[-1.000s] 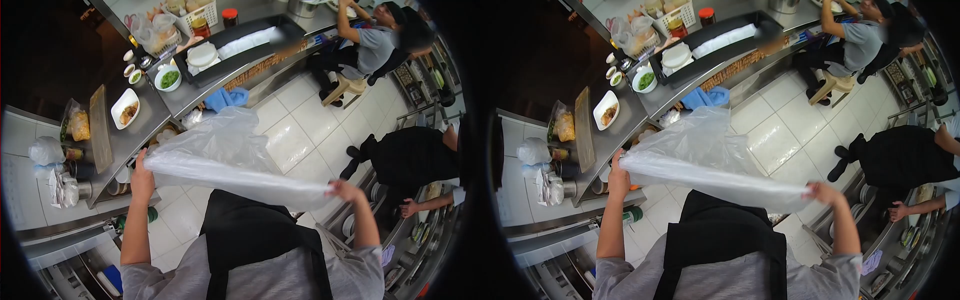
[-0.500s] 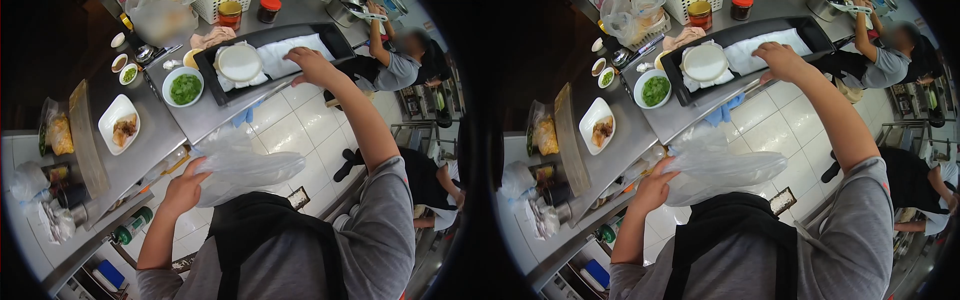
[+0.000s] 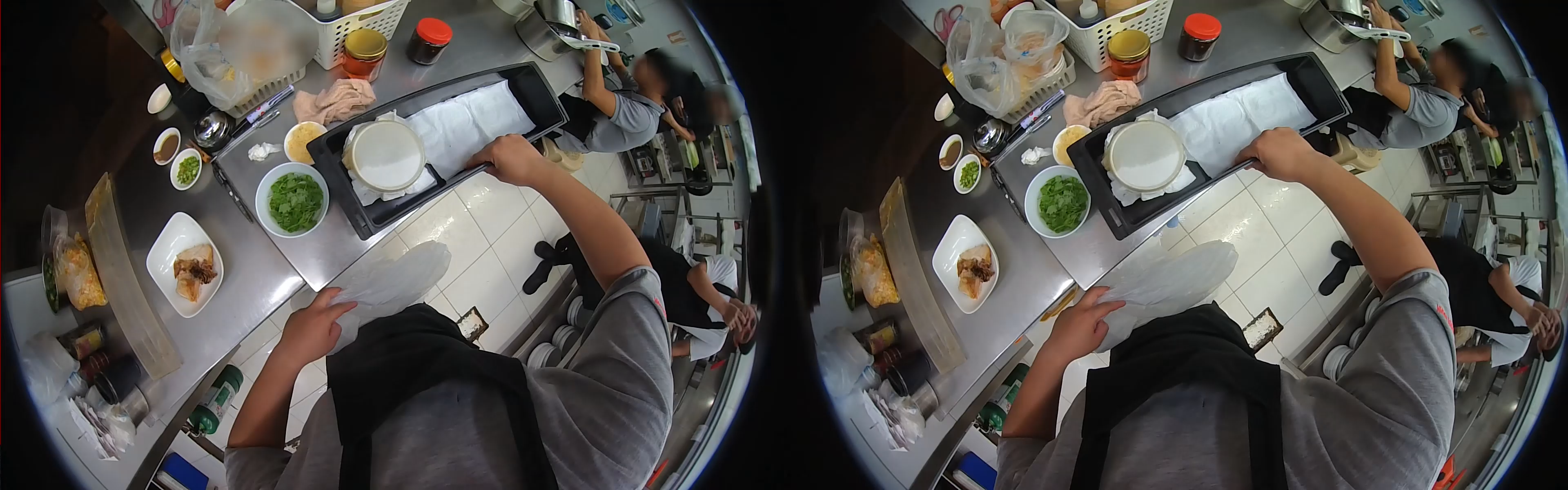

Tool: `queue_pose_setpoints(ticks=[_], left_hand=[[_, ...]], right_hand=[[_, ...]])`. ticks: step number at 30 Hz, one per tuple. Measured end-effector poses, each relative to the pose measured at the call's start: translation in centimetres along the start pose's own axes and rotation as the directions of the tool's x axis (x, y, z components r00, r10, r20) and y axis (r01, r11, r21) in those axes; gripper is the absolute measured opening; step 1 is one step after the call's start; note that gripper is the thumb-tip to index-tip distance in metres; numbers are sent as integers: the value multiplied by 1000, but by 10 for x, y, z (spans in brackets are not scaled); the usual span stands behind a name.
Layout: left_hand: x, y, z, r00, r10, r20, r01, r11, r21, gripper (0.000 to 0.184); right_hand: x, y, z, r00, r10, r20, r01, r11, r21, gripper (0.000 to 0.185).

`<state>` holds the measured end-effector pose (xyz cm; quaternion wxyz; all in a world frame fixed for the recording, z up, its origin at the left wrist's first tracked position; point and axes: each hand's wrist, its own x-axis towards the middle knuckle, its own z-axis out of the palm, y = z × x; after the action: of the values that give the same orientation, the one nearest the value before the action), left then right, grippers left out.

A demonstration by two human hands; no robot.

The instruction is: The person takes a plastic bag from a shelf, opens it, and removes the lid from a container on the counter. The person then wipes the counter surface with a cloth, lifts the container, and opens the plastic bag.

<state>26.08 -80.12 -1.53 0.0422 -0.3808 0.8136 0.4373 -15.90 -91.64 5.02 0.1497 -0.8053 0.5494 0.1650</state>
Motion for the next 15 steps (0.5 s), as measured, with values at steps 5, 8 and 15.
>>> queue_pose_setpoints(ticks=[5,8,15], left_hand=[[-5,0,2,1000,-30,-8,30,999,18,46],[-6,1,5,997,-71,-9,71,997,-15,48],[9,28,21,994,-106,-25,104,991,-88,67]], right_hand=[[-15,2,-3,999,-45,-3,45,999,21,22],[-38,-2,-6,996,-36,-83,43,995,88,30],[-139,-6,8,986,109,-128,-97,990,98,31]])
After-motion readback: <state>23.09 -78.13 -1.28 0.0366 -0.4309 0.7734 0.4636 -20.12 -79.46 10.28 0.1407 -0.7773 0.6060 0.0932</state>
